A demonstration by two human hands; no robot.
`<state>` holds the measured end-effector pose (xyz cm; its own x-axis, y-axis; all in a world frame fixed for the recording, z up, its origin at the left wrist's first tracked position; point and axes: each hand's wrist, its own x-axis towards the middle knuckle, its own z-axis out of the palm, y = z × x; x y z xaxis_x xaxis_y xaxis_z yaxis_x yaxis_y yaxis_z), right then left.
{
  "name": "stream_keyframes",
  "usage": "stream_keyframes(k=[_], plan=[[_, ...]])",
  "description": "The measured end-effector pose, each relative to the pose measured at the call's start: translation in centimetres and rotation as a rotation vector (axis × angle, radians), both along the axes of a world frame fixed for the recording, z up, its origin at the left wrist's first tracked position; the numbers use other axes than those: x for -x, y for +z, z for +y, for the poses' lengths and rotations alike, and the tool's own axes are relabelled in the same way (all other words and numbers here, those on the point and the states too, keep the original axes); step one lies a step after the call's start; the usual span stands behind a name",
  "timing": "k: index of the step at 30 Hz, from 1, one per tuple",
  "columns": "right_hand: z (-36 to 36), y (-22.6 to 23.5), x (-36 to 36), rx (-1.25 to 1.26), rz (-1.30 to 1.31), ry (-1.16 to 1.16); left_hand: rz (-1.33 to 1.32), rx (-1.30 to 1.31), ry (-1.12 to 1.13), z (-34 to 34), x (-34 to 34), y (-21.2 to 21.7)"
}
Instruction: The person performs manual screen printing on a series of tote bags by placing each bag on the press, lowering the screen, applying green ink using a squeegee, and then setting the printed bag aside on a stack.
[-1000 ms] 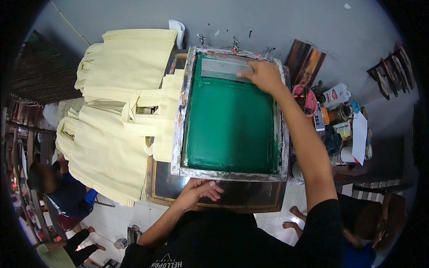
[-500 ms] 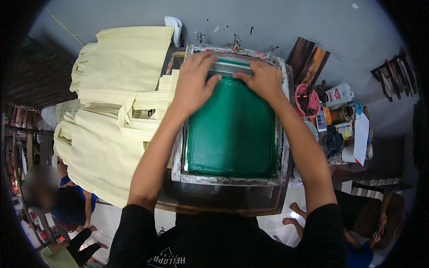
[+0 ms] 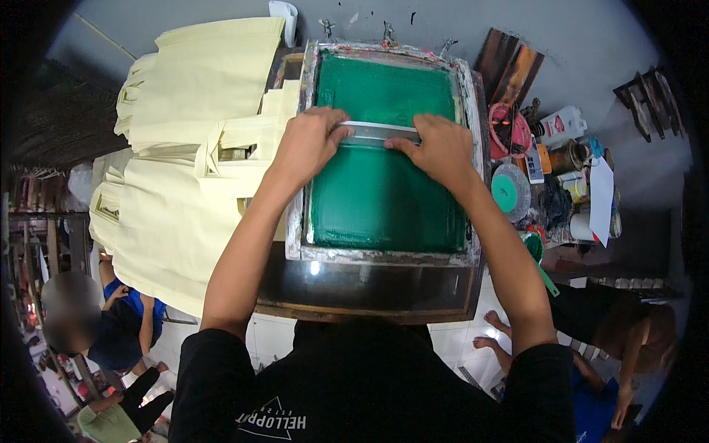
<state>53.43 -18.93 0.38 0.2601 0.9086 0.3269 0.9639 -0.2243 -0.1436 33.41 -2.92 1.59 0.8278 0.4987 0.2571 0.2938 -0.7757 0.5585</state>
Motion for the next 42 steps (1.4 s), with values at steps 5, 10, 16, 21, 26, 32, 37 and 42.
stream_keyframes(k=[5,10,16,21,26,32,37,42], plan=[[-4.7,-1.0,4.1,-0.101,-0.012,0.032,0.014,0.040,-0.008,-4.7,4.4,0.3],[-10.0,-1.5,9.0,-0.042,-0.043,0.015,0.027,0.036,-0.034,-10.1,9.3,0.4],[-13.0,-1.5,11.2,-0.034,-0.082,0.046,-0.098,-0.032,-0.084,-11.6,12.9,-2.1],[-14.2,0.3,10.5,-0.079,0.048,0.124,-0.117,-0.195,0.000,-11.4,15.2,-3.8],[-12.7,8.7,8.6,-0.415,-0.195,0.106,-0.475,-0.116,0.152,-9.3,12.9,2.7],[-5.8,21.6,3.0,-0.473,-0.309,0.003,-0.193,0.204,0.400,-3.4,9.5,4.2],[-1.4,27.7,0.2,-0.493,-0.060,-0.054,0.224,-0.164,0.407,-0.6,8.3,-3.5],[1.1,30.5,-1.3,-0.438,-0.029,-0.109,0.532,0.158,0.410,2.7,7.0,-2.2]])
